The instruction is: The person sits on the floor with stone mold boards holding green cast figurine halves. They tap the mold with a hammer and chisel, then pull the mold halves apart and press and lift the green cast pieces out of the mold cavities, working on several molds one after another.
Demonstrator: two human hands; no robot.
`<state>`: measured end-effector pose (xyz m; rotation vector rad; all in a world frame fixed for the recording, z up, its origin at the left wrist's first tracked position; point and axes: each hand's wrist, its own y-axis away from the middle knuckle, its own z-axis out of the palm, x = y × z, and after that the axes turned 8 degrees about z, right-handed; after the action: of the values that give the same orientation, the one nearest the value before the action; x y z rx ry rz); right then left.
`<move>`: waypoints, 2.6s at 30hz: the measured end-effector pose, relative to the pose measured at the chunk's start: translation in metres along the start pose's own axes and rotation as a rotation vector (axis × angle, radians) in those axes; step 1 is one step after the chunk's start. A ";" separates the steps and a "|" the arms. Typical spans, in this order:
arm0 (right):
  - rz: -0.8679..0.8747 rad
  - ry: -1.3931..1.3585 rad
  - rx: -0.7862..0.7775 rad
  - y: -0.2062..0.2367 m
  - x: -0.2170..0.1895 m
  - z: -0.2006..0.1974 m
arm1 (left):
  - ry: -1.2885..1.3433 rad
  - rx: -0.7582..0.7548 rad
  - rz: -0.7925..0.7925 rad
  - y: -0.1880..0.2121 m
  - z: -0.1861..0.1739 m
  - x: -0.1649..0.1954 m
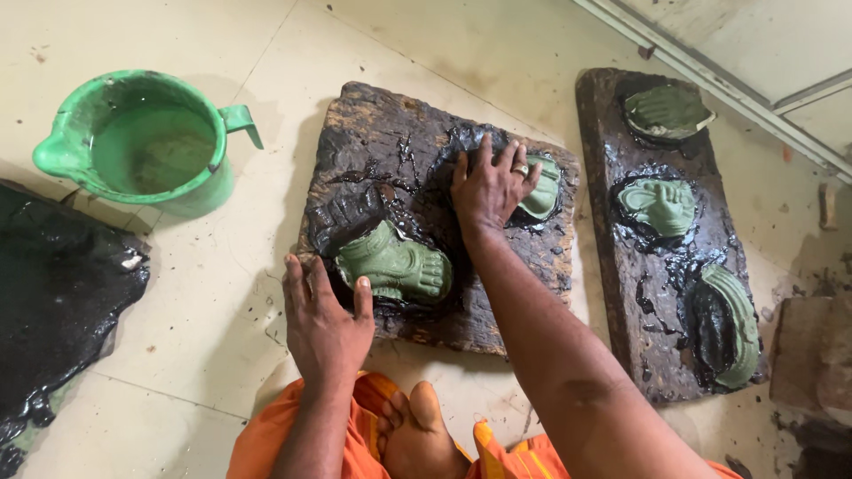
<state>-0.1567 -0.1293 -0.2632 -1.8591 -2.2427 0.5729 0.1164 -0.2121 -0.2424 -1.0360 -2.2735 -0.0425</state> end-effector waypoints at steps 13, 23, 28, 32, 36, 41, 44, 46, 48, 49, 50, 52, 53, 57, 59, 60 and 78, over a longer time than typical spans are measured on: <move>-0.025 -0.020 -0.069 -0.008 0.000 -0.020 | 0.026 0.002 -0.020 -0.004 -0.006 0.007; 0.099 -0.008 -0.065 -0.009 -0.016 -0.017 | 0.003 -0.033 -0.015 -0.006 -0.010 0.010; 0.254 -0.131 -0.308 -0.024 -0.018 -0.038 | 0.046 -0.074 -0.077 -0.013 -0.022 0.014; 0.170 -0.493 -0.329 -0.028 0.042 -0.063 | 0.040 -0.089 -0.109 -0.014 -0.024 0.020; 0.089 -0.394 -0.159 -0.045 0.092 -0.061 | 0.043 -0.082 -0.072 -0.016 -0.023 0.028; 0.031 -0.453 -0.343 -0.051 0.088 -0.040 | -0.169 0.036 0.165 -0.017 -0.030 0.036; 0.052 -0.438 -0.332 -0.047 0.089 -0.036 | 0.056 0.027 0.330 -0.030 -0.027 0.066; 0.033 -0.437 -0.320 -0.047 0.091 -0.038 | -0.132 -0.141 0.464 -0.055 -0.002 0.100; 0.046 -0.416 -0.313 -0.047 0.093 -0.039 | -0.107 -0.299 0.477 -0.086 0.027 0.135; 0.048 -0.424 -0.312 -0.047 0.094 -0.039 | -0.085 -0.365 0.426 -0.100 0.041 0.149; 0.047 -0.436 -0.304 -0.047 0.095 -0.038 | -0.066 -0.422 0.377 -0.111 0.052 0.161; 0.040 -0.455 -0.268 -0.049 0.095 -0.036 | -0.152 -0.515 0.275 -0.126 0.064 0.180; 0.035 -0.459 -0.262 -0.048 0.095 -0.034 | -0.199 -0.572 0.212 -0.127 0.069 0.182; 0.039 -0.494 -0.202 -0.044 0.096 -0.029 | -0.179 -0.539 0.264 -0.122 0.073 0.179; 0.037 -0.488 -0.189 -0.042 0.095 -0.029 | -0.175 -0.578 0.305 -0.121 0.073 0.176; 0.035 -0.486 -0.173 -0.042 0.095 -0.029 | -0.187 -0.588 0.310 -0.122 0.074 0.176; 0.006 -0.544 -0.119 -0.042 0.097 -0.030 | -0.029 -0.392 0.322 -0.137 0.093 0.178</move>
<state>-0.2040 -0.0357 -0.2301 -1.9431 -2.6462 1.0779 -0.1149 -0.1619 -0.1870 -1.6037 -2.1418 -0.3509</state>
